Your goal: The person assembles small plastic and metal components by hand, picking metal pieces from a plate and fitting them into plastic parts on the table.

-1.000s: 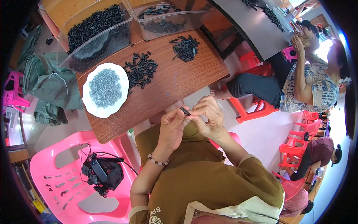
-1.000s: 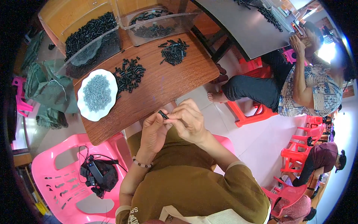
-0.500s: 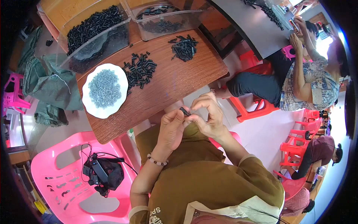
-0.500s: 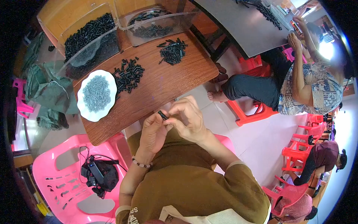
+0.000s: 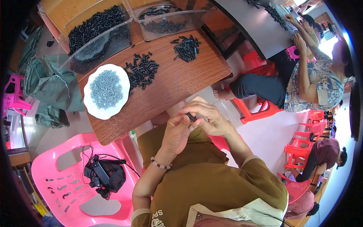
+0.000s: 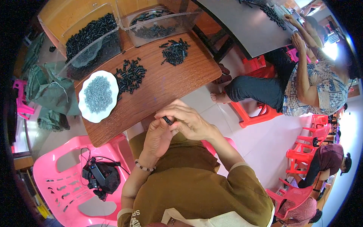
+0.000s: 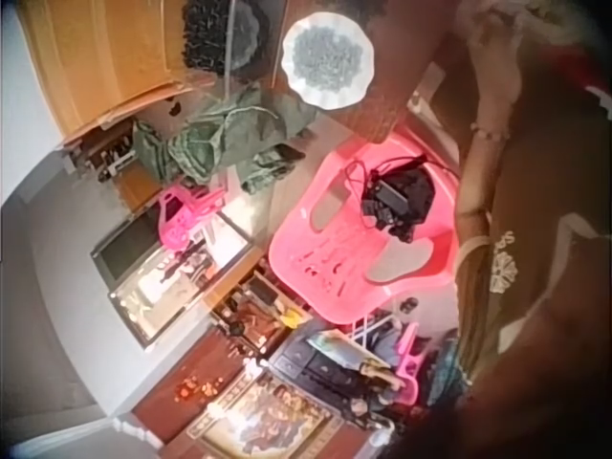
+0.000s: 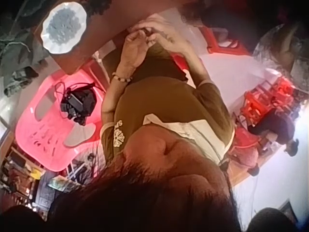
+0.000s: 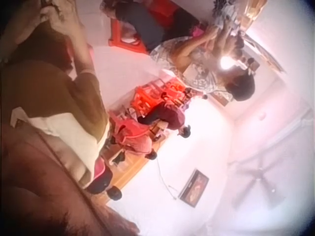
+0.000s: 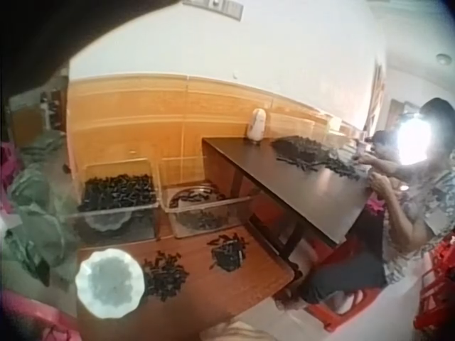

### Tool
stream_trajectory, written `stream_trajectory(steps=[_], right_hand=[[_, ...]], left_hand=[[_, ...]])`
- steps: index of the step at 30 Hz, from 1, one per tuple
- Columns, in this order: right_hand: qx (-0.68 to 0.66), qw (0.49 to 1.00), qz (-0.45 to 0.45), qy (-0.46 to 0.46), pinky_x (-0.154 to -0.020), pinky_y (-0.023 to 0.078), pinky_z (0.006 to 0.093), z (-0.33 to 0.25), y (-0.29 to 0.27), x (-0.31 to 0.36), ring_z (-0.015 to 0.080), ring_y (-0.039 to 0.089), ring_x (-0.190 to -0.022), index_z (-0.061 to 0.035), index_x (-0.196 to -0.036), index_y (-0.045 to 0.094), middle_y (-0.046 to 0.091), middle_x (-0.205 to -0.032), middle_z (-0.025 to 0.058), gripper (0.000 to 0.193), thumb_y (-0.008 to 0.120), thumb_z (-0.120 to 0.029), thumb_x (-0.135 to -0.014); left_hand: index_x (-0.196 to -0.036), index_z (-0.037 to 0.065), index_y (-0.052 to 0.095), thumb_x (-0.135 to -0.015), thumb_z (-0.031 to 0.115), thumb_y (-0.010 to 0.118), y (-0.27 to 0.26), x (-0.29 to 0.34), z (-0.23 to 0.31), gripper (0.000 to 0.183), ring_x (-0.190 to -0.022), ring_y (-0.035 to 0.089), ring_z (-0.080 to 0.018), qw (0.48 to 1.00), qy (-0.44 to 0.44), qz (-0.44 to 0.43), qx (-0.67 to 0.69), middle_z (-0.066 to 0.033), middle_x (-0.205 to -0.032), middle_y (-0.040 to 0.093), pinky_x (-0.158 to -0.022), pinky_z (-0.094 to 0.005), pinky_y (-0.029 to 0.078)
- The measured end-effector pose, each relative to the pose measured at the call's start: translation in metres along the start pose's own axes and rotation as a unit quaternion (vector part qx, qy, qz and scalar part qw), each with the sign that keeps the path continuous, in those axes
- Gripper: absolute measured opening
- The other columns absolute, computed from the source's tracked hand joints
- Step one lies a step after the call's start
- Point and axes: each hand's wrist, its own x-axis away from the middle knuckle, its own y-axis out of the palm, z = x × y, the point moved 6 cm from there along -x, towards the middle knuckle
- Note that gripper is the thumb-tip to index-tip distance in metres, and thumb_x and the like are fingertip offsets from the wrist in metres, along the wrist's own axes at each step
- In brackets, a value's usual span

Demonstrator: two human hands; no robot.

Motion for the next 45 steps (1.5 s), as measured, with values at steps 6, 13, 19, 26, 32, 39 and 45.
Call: stream_trajectory(steps=[6,13,19,26,32,39,45], right_hand=[[-0.022,0.999,0.030,0.001,-0.085,0.045,0.0373,0.000,0.001,0.003,0.0255,0.056,-0.098,-0.0011,-0.112,0.063,0.064,-0.106,0.0110,0.047,0.050,-0.043,-0.093],[-0.056,0.995,0.087,0.004,-0.077,0.046,0.0367,0.000,0.002,0.007,0.0250,0.058,-0.087,0.0021,-0.103,0.065,0.067,-0.093,0.0108,0.042,0.059,-0.037,-0.090],[-0.081,0.991,0.102,0.040,-0.076,0.047,0.0368,0.005,0.003,0.015,0.0243,0.059,-0.086,0.0017,-0.099,0.067,0.067,-0.090,0.0109,0.041,0.060,-0.037,-0.089],[-0.080,0.990,0.104,0.053,-0.078,0.046,0.0363,0.011,0.004,0.011,0.0229,0.057,-0.091,0.0027,-0.104,0.066,0.066,-0.101,0.0125,0.044,0.062,-0.038,-0.088],[-0.096,0.995,0.033,0.006,-0.087,0.044,0.0342,0.021,0.003,0.002,0.0220,0.052,-0.102,-0.0018,-0.127,0.055,0.064,-0.114,0.0080,0.052,0.058,-0.038,-0.090],[-0.096,0.995,-0.001,0.020,-0.088,0.044,0.0357,0.028,0.004,0.002,0.0231,0.052,-0.103,-0.0024,-0.133,0.048,0.061,-0.120,0.0092,0.056,0.057,-0.038,-0.090],[-0.046,0.999,-0.007,0.002,-0.088,0.044,0.0356,0.030,0.005,0.002,0.0235,0.053,-0.101,-0.0015,-0.122,0.058,0.062,-0.118,0.0088,0.046,0.058,-0.035,-0.090]], left_hand=[[-0.093,0.010,0.070,-0.088,0.021,0.064,0.002,0.001,-0.001,0.014,-0.096,0.057,-0.0112,1.000,0.028,0.002,-0.012,-0.0008,-0.099,0.061,-0.091,-0.0304,0.049],[-0.093,0.009,0.070,-0.089,0.019,0.064,0.005,0.005,-0.003,0.012,-0.096,0.057,-0.0102,0.999,0.039,0.012,-0.013,-0.0011,-0.097,0.062,-0.088,-0.0270,0.048],[-0.096,0.007,0.070,-0.088,0.021,0.064,0.003,0.004,-0.005,0.016,-0.096,0.058,-0.0100,0.999,0.024,0.002,-0.031,-0.0008,-0.100,0.065,-0.092,-0.0266,0.044],[-0.096,0.006,0.069,-0.088,0.023,0.064,-0.001,-0.001,0.003,0.019,-0.100,0.058,-0.0119,0.997,0.018,0.007,-0.069,-0.0006,-0.100,0.065,-0.093,-0.0282,0.046],[-0.097,0.006,0.069,-0.088,0.023,0.063,-0.016,-0.009,0.002,0.020,-0.099,0.058,-0.0129,1.000,0.011,0.004,-0.027,-0.0015,-0.104,0.063,-0.091,-0.0315,0.051],[-0.099,0.006,0.069,-0.088,0.025,0.063,-0.025,-0.013,0.000,0.023,-0.099,0.058,-0.0139,0.998,0.010,-0.004,-0.056,-0.0022,-0.105,0.062,-0.094,-0.0337,0.049],[-0.097,0.005,0.069,-0.087,0.024,0.065,-0.028,-0.014,0.000,0.022,-0.098,0.058,-0.0143,0.998,0.009,-0.008,-0.056,-0.0038,-0.102,0.063,-0.093,-0.0337,0.050]])
